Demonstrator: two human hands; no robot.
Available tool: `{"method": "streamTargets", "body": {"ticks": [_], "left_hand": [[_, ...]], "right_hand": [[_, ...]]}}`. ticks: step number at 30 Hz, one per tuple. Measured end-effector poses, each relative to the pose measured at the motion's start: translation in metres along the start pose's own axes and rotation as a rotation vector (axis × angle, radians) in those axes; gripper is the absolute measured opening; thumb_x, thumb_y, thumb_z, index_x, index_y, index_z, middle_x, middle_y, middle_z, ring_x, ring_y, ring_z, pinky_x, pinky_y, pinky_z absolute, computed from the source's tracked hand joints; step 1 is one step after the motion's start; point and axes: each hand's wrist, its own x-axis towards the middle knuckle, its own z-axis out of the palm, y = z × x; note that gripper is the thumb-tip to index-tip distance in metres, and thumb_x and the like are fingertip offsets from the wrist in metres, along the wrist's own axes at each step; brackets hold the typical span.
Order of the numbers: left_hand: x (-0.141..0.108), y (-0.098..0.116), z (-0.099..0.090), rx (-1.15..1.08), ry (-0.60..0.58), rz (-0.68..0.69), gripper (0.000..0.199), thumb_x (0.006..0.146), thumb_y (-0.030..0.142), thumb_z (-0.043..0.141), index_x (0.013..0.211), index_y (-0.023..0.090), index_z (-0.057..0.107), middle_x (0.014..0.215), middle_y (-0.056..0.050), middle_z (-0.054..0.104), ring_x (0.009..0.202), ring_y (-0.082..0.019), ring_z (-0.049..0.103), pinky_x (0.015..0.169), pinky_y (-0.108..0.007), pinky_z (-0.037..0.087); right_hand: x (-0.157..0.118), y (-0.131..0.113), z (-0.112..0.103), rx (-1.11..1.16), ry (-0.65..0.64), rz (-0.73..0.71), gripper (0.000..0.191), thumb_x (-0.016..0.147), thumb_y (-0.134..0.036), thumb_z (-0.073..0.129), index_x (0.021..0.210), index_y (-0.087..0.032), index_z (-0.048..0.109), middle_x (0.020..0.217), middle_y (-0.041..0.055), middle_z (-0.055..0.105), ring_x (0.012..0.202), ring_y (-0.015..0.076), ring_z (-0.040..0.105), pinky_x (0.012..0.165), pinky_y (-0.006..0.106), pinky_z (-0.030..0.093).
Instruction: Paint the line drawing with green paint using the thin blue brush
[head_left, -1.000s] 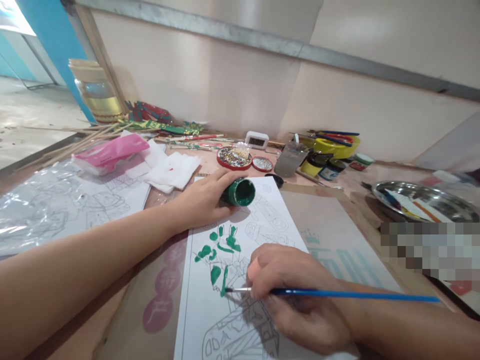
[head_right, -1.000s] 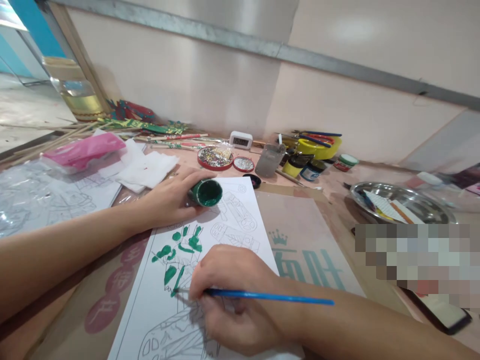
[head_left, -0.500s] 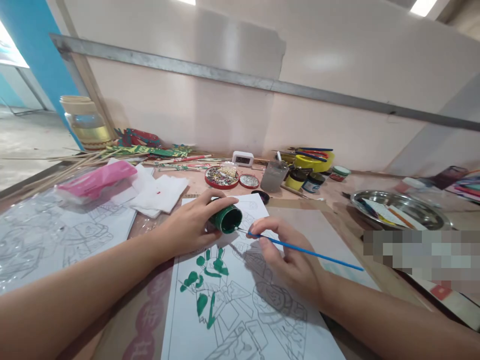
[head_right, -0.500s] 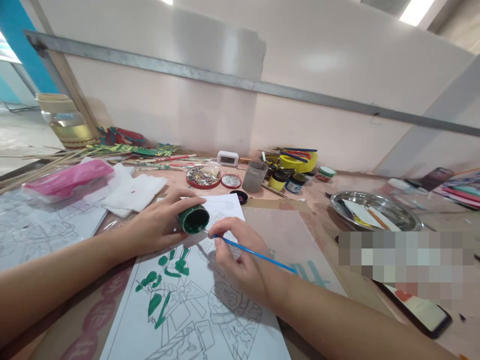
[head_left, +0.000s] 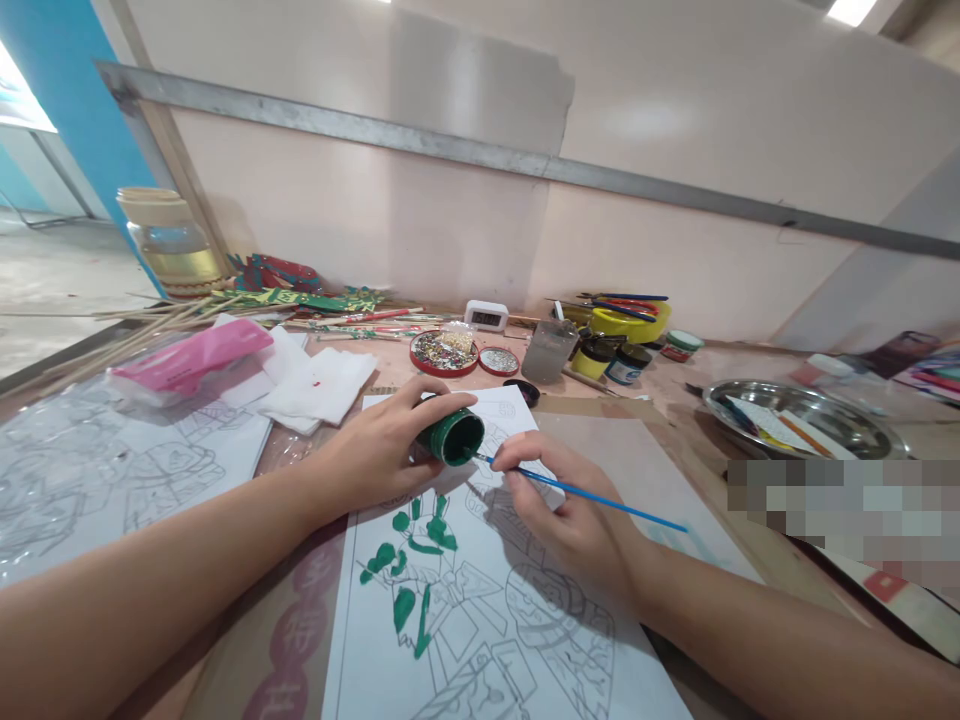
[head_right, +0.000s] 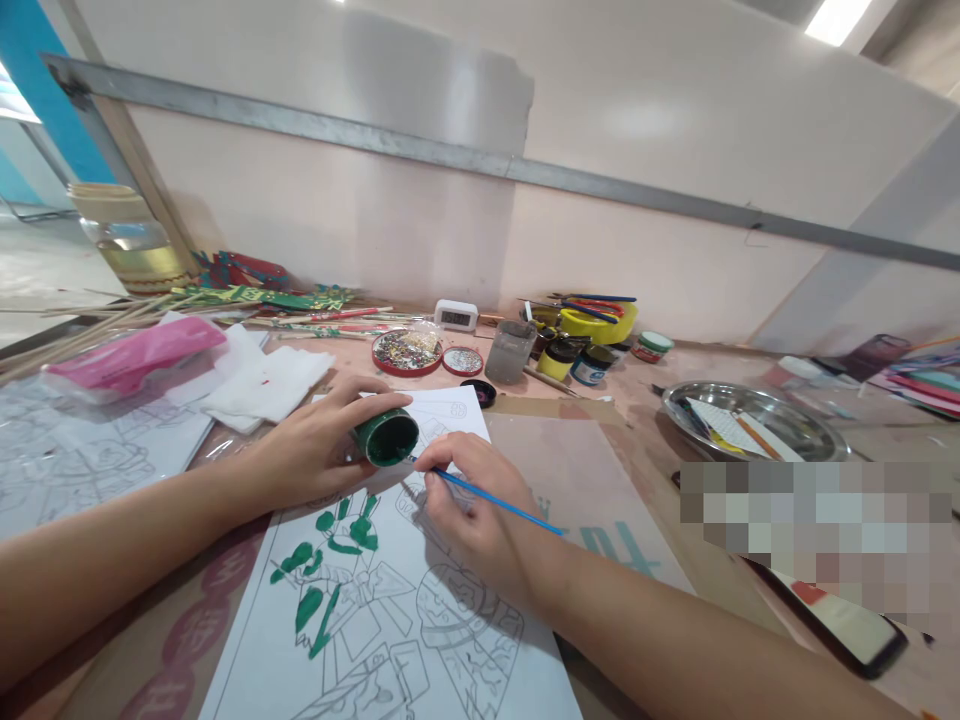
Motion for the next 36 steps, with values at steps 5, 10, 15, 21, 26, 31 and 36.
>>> {"method": "streamTargets", "body": {"ticks": [5,10,15,21,26,31,36], "left_hand": [[0.0,0.0,0.0,-0.01,-0.006,-0.007,0.071,0.084,0.017,0.066,0.148,0.032,0.04,0.144,-0.008,0.047,0.128,-0.029,0.057,0.109,-0.048,0.049],[0.001,0.0,0.002,-0.035,0.006,0.001,0.068,0.085,0.02,0.065,0.148,0.029,0.04,0.144,-0.01,0.049,0.132,-0.03,0.054,0.108,-0.044,0.05],[0.003,0.002,0.002,-0.054,-0.015,-0.036,0.067,0.087,0.024,0.064,0.149,0.029,0.041,0.144,-0.01,0.049,0.132,-0.03,0.053,0.11,-0.046,0.048],[0.005,0.005,0.003,-0.054,-0.018,-0.048,0.072,0.084,0.02,0.065,0.151,0.031,0.04,0.142,-0.01,0.051,0.129,-0.031,0.055,0.11,-0.047,0.048],[0.006,0.006,0.004,-0.042,-0.016,-0.045,0.075,0.082,0.018,0.064,0.151,0.032,0.038,0.141,-0.009,0.052,0.129,-0.03,0.055,0.109,-0.046,0.047],[0.006,0.005,0.003,-0.062,-0.03,-0.04,0.073,0.084,0.02,0.063,0.15,0.033,0.037,0.14,-0.008,0.051,0.125,-0.029,0.058,0.108,-0.045,0.048],[0.006,0.006,0.003,-0.05,-0.031,-0.046,0.072,0.084,0.022,0.064,0.151,0.031,0.038,0.141,-0.009,0.05,0.129,-0.031,0.055,0.109,-0.046,0.046]], "right_hand": [[-0.001,-0.001,-0.002,-0.008,0.027,0.003,0.015,0.09,-0.013,0.052,0.093,-0.022,0.063,0.093,0.0016,0.072,0.088,0.0172,0.068,0.081,0.029,0.054],[-0.008,-0.012,-0.01,0.112,-0.014,-0.085,0.029,0.092,-0.01,0.047,0.107,-0.023,0.068,0.104,0.004,0.076,0.096,0.0179,0.072,0.085,0.031,0.057],[-0.017,-0.029,-0.012,0.262,-0.279,-0.223,0.03,0.085,-0.004,0.053,0.104,-0.022,0.067,0.095,0.0051,0.077,0.088,0.0167,0.074,0.078,0.027,0.059],[-0.023,-0.039,-0.009,0.261,-0.422,-0.133,0.025,0.078,-0.003,0.052,0.093,-0.021,0.062,0.081,0.003,0.072,0.068,0.0143,0.067,0.064,0.025,0.055],[-0.022,-0.039,-0.01,0.257,-0.442,-0.06,0.019,0.076,-0.006,0.048,0.084,-0.022,0.055,0.073,0.0022,0.065,0.061,0.0154,0.06,0.054,0.026,0.049],[-0.021,-0.04,-0.01,0.262,-0.477,-0.089,0.02,0.075,-0.005,0.049,0.083,-0.022,0.055,0.074,0.0023,0.066,0.063,0.0154,0.06,0.057,0.027,0.05],[-0.022,-0.041,-0.008,0.27,-0.49,-0.098,0.022,0.074,-0.003,0.049,0.082,-0.022,0.055,0.075,0.0021,0.065,0.065,0.0161,0.062,0.06,0.028,0.051]]}}
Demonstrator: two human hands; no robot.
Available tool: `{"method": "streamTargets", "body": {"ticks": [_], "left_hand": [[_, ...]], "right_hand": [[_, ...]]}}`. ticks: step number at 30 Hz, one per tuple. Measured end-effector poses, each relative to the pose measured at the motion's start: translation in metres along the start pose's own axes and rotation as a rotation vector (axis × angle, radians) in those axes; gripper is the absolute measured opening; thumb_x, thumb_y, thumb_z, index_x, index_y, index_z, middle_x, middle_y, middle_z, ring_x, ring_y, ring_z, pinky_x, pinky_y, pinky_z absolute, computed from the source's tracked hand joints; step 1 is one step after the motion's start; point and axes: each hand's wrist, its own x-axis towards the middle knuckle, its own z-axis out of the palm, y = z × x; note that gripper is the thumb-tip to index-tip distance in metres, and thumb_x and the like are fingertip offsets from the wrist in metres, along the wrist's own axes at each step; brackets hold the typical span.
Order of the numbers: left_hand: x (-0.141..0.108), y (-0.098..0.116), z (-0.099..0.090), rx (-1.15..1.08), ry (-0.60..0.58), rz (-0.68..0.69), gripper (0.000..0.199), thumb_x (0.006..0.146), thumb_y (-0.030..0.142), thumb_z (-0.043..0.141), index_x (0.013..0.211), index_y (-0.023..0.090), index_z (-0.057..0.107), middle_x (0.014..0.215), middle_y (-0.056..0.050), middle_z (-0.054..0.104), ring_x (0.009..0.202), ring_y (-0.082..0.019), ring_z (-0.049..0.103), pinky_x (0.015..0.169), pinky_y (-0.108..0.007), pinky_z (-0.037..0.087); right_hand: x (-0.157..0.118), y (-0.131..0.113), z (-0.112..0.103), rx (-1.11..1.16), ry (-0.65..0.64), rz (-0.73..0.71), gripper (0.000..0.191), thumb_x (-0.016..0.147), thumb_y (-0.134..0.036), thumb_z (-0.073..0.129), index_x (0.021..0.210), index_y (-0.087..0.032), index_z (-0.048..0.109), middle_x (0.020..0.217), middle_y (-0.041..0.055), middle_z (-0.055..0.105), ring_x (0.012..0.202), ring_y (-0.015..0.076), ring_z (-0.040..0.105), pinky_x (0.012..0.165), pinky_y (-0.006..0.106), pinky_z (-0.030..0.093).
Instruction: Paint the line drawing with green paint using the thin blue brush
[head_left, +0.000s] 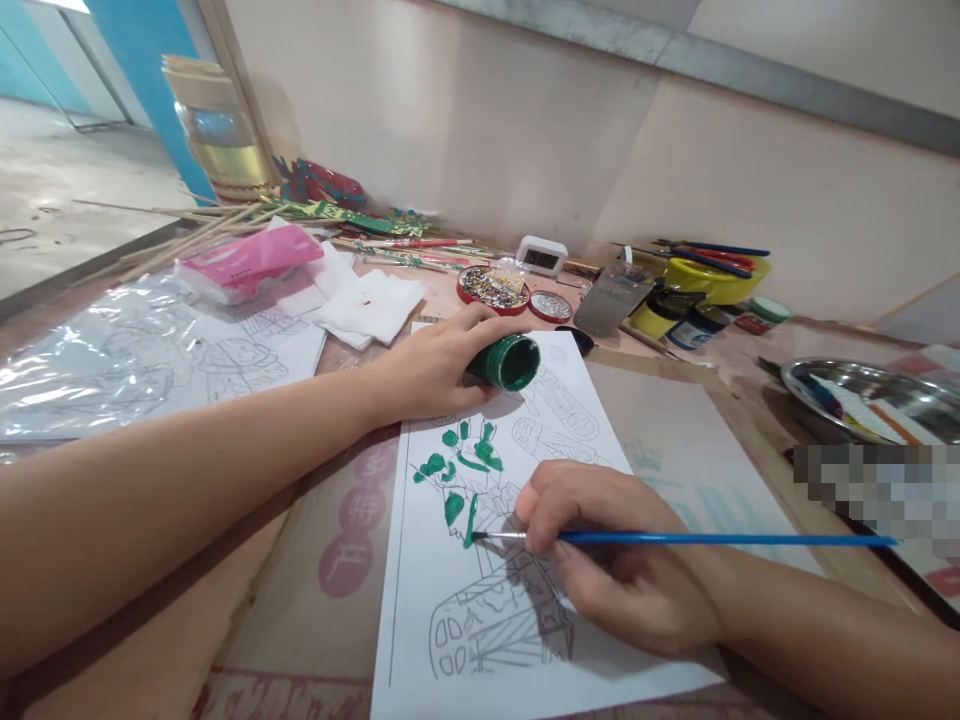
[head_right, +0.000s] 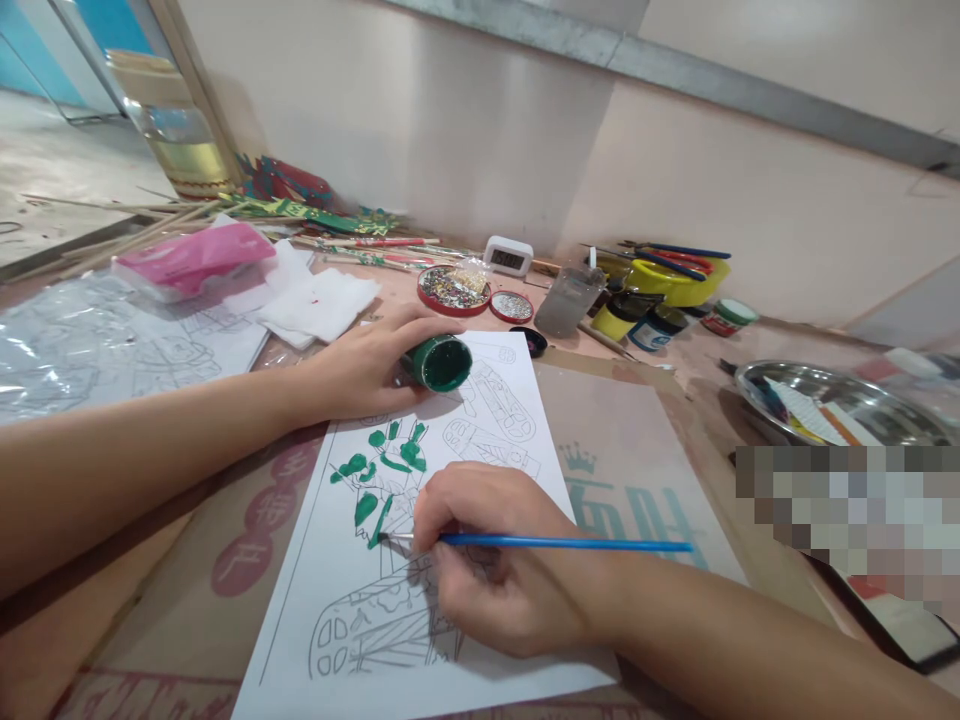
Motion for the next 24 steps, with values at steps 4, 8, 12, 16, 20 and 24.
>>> {"method": "streamTargets", "body": {"ticks": [4,8,12,16,20,24], "left_hand": [[0.0003,0.0,0.0006,0.01,0.008,0.003,0.07,0.086,0.025,0.065,0.151,0.03,0.038,0.141,-0.01,0.051,0.128,-0.03,0.056,0.11,-0.047,0.045],[0.0006,-0.0011,0.0013,0.024,0.02,0.006,0.068,0.087,0.028,0.064,0.15,0.029,0.039,0.14,-0.01,0.052,0.128,-0.031,0.056,0.11,-0.046,0.046],[0.0007,-0.001,0.0012,0.023,0.02,0.005,0.067,0.087,0.028,0.063,0.15,0.028,0.039,0.142,-0.011,0.051,0.129,-0.031,0.055,0.11,-0.047,0.046],[0.0007,-0.0007,0.0009,0.019,0.013,-0.002,0.067,0.087,0.028,0.063,0.149,0.028,0.039,0.142,-0.01,0.051,0.129,-0.031,0.055,0.109,-0.046,0.046],[0.0008,-0.0017,0.0011,0.014,0.015,0.005,0.067,0.087,0.029,0.063,0.149,0.029,0.039,0.141,-0.01,0.052,0.128,-0.031,0.056,0.109,-0.048,0.046],[0.0006,-0.0026,0.0015,0.021,0.016,0.007,0.067,0.087,0.03,0.063,0.15,0.028,0.04,0.141,-0.011,0.052,0.127,-0.031,0.056,0.109,-0.046,0.046]], "right_hand": [[-0.0002,0.0018,0.0025,-0.009,0.009,-0.019,0.022,0.073,-0.004,0.048,0.08,-0.022,0.055,0.073,0.0012,0.063,0.065,0.0157,0.061,0.06,0.028,0.05],[-0.0008,0.0025,0.0023,-0.044,0.057,0.0,0.02,0.072,-0.005,0.047,0.079,-0.023,0.055,0.073,0.0018,0.064,0.064,0.0156,0.06,0.058,0.028,0.049],[-0.0006,0.0007,0.0006,-0.027,0.045,-0.002,0.02,0.073,-0.006,0.047,0.08,-0.023,0.055,0.072,0.0018,0.064,0.064,0.0159,0.06,0.058,0.028,0.049],[0.0002,0.0001,0.0012,-0.011,0.014,-0.013,0.02,0.073,-0.005,0.048,0.079,-0.023,0.055,0.072,0.0017,0.065,0.065,0.0161,0.06,0.06,0.029,0.05],[-0.0005,0.0026,0.0018,-0.023,0.022,0.014,0.021,0.071,-0.005,0.048,0.078,-0.023,0.055,0.072,0.0018,0.065,0.065,0.0169,0.061,0.059,0.029,0.049],[-0.0011,0.0031,0.0004,-0.036,0.037,0.023,0.02,0.071,-0.005,0.048,0.077,-0.022,0.056,0.072,0.0024,0.066,0.066,0.0174,0.061,0.059,0.03,0.05]]}}
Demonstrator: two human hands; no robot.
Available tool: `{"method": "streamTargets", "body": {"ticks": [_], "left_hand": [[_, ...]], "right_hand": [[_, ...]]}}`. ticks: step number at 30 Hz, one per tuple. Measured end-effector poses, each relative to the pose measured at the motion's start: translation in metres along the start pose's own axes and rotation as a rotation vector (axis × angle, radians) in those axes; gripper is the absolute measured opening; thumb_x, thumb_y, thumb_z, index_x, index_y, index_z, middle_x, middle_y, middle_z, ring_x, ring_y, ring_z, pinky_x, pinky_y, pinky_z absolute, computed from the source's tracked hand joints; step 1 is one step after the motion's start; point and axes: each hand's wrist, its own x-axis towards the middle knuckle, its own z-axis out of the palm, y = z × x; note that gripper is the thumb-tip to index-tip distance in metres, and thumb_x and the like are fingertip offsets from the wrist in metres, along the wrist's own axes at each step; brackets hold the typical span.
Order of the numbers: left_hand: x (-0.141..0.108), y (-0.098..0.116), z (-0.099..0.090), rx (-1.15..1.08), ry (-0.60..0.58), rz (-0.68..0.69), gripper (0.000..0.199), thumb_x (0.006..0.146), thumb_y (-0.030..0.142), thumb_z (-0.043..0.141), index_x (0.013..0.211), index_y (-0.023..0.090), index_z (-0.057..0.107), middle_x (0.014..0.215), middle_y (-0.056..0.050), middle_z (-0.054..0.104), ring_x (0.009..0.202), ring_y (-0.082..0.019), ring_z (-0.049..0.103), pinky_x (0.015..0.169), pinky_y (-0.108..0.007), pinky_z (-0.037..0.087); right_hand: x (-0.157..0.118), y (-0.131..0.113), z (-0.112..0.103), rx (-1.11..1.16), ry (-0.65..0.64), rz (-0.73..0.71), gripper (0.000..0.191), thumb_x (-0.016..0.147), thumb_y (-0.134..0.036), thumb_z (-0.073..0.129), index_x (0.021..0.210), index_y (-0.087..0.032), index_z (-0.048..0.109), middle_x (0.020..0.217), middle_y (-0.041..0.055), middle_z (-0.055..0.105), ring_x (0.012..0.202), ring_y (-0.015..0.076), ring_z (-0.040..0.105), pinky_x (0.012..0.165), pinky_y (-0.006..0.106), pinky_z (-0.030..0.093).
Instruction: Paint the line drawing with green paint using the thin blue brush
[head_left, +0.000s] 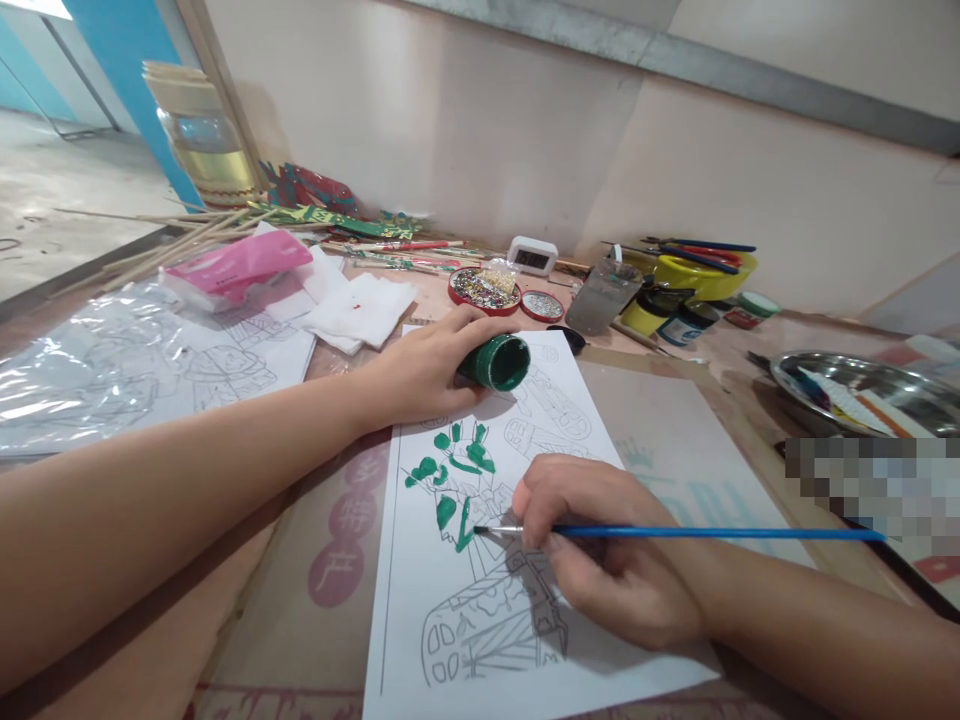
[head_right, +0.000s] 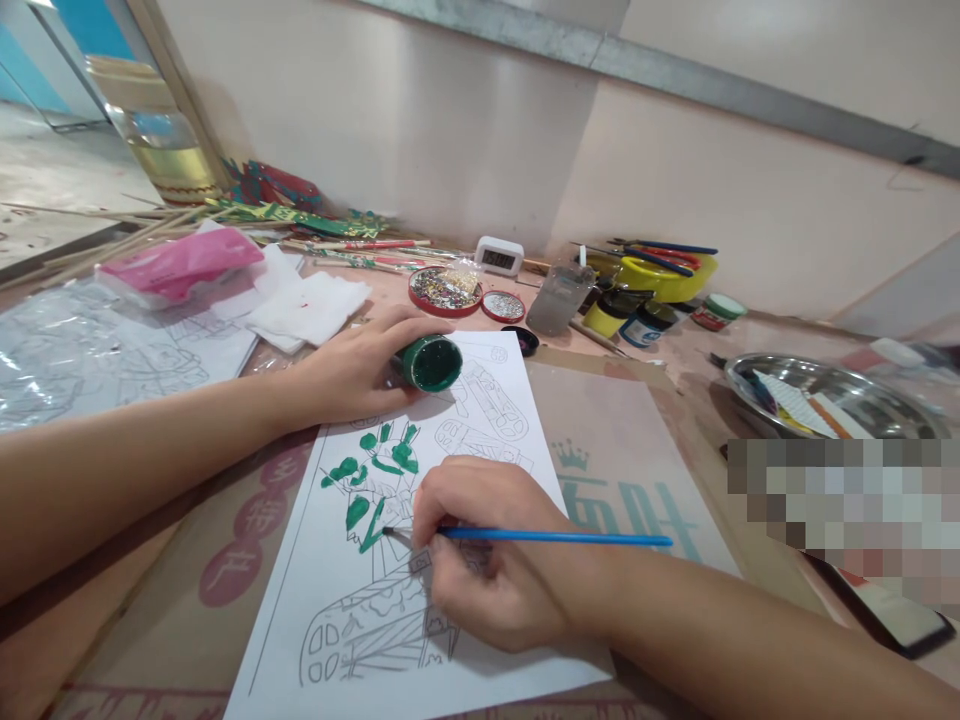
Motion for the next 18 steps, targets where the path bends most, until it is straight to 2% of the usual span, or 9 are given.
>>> {"method": "streamTargets", "body": {"ticks": [7,11,18], "left_hand": [[-0.0002,0.0015,-0.0015,0.002,-0.004,-0.012,0.067,0.087,0.03,0.063,0.149,0.028,0.04,0.138,-0.01,0.053,0.128,-0.032,0.055,0.108,-0.047,0.046],[-0.0001,0.0016,-0.0016,-0.002,-0.018,-0.025,0.068,0.086,0.028,0.062,0.149,0.029,0.038,0.142,-0.009,0.051,0.128,-0.03,0.055,0.108,-0.044,0.046],[-0.0004,0.0014,-0.0013,-0.008,-0.017,-0.025,0.067,0.086,0.027,0.063,0.149,0.027,0.039,0.141,-0.01,0.051,0.127,-0.031,0.056,0.108,-0.045,0.047]], "right_hand": [[0.001,-0.0023,0.0002,0.003,-0.023,-0.021,0.02,0.071,-0.005,0.048,0.077,-0.023,0.056,0.073,0.0021,0.066,0.065,0.0165,0.06,0.059,0.028,0.048],[0.0,0.0003,0.0004,-0.018,0.001,-0.017,0.019,0.07,-0.007,0.048,0.076,-0.023,0.054,0.071,0.002,0.065,0.065,0.0175,0.06,0.059,0.03,0.049],[0.0001,-0.0003,-0.0018,0.005,0.02,-0.006,0.018,0.071,-0.007,0.047,0.076,-0.023,0.054,0.071,0.0019,0.064,0.065,0.0171,0.06,0.059,0.03,0.049]]}}
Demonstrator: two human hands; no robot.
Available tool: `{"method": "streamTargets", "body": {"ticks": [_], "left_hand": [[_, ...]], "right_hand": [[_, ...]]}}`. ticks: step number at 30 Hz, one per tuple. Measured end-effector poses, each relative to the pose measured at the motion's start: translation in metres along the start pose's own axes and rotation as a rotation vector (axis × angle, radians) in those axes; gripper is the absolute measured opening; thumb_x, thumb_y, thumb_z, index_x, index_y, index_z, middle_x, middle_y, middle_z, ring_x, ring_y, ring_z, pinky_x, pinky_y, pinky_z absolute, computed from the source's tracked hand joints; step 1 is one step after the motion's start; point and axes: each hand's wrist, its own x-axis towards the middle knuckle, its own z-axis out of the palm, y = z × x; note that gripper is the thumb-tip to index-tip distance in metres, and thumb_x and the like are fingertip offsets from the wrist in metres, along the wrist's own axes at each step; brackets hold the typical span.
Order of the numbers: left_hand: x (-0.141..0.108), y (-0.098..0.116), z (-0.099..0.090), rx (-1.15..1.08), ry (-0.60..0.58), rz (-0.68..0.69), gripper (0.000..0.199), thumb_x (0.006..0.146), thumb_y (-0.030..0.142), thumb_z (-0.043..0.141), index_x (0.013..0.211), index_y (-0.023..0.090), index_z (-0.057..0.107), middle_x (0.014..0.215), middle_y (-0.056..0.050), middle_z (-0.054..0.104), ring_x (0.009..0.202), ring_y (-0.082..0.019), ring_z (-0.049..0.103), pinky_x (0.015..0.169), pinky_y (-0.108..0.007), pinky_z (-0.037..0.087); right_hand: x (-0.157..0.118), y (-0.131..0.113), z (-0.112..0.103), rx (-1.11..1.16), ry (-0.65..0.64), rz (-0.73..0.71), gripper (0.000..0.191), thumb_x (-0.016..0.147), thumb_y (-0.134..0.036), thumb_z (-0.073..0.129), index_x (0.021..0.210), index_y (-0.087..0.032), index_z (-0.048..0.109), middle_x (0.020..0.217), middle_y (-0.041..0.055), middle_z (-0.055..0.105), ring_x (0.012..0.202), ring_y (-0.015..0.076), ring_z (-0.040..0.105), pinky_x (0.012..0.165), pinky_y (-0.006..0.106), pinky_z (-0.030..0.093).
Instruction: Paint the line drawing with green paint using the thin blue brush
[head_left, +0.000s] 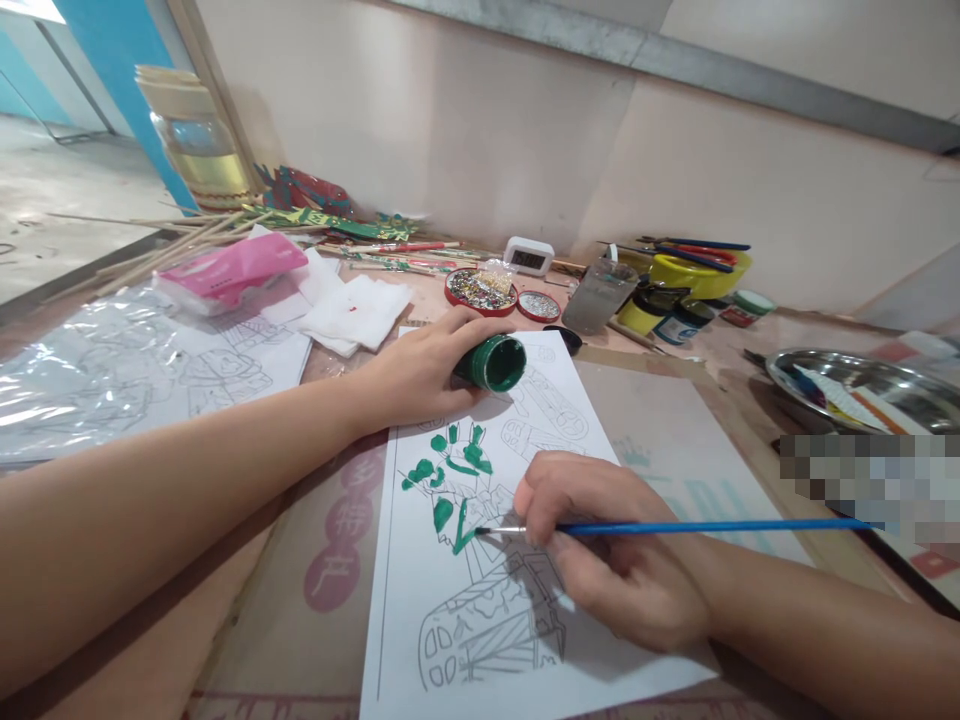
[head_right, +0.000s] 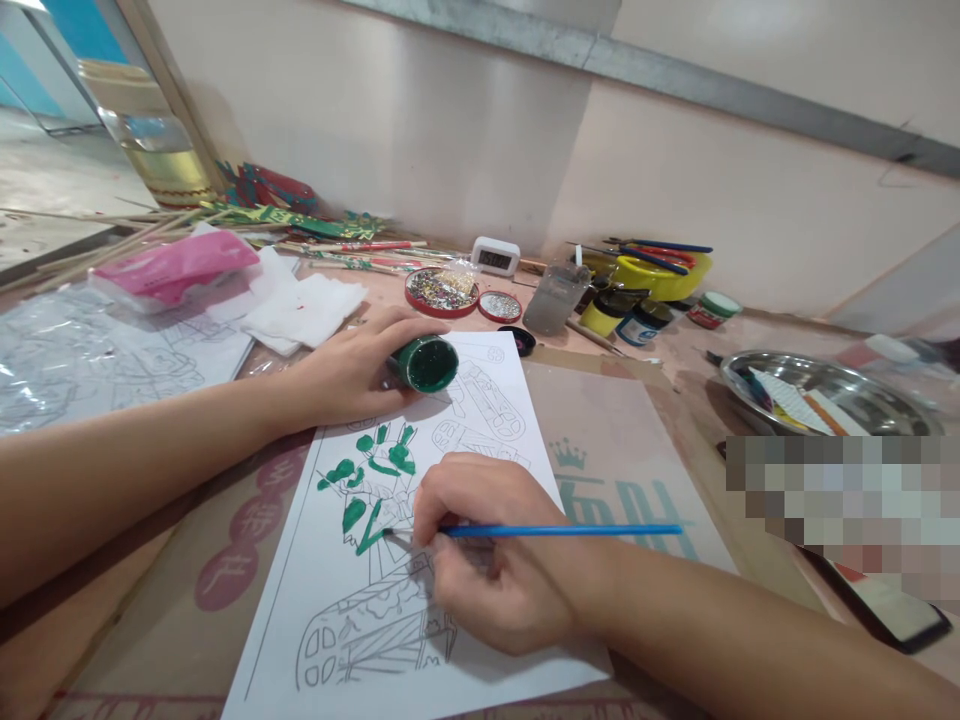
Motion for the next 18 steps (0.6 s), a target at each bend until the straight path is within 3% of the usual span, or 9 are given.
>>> {"method": "streamTargets", "body": {"ticks": [5,13,18], "left_hand": [[0.0,0.0018,-0.0012,-0.005,0.009,0.002,0.065,0.087,0.027,0.062,0.149,0.026,0.04,0.139,-0.011,0.052,0.126,-0.031,0.057,0.107,-0.046,0.048],[0.0006,0.0031,-0.0014,-0.005,0.01,-0.012,0.065,0.086,0.025,0.062,0.148,0.027,0.041,0.137,-0.01,0.052,0.124,-0.03,0.058,0.106,-0.044,0.048],[0.0009,0.0034,-0.0018,0.002,0.008,-0.01,0.065,0.087,0.029,0.063,0.148,0.026,0.041,0.138,-0.011,0.053,0.127,-0.032,0.056,0.108,-0.046,0.046]], "right_hand": [[0.0002,-0.001,0.0019,0.005,-0.037,-0.028,0.02,0.071,-0.005,0.048,0.077,-0.023,0.055,0.074,0.0022,0.066,0.066,0.0167,0.06,0.061,0.029,0.049],[-0.0003,0.0023,0.0014,-0.045,0.03,0.06,0.014,0.071,-0.01,0.046,0.074,-0.022,0.054,0.069,0.0023,0.063,0.063,0.0176,0.059,0.057,0.03,0.047],[-0.0003,0.0015,0.0018,0.008,0.02,-0.007,0.017,0.072,-0.007,0.047,0.078,-0.02,0.057,0.072,0.0024,0.064,0.064,0.0155,0.058,0.059,0.028,0.047]]}}
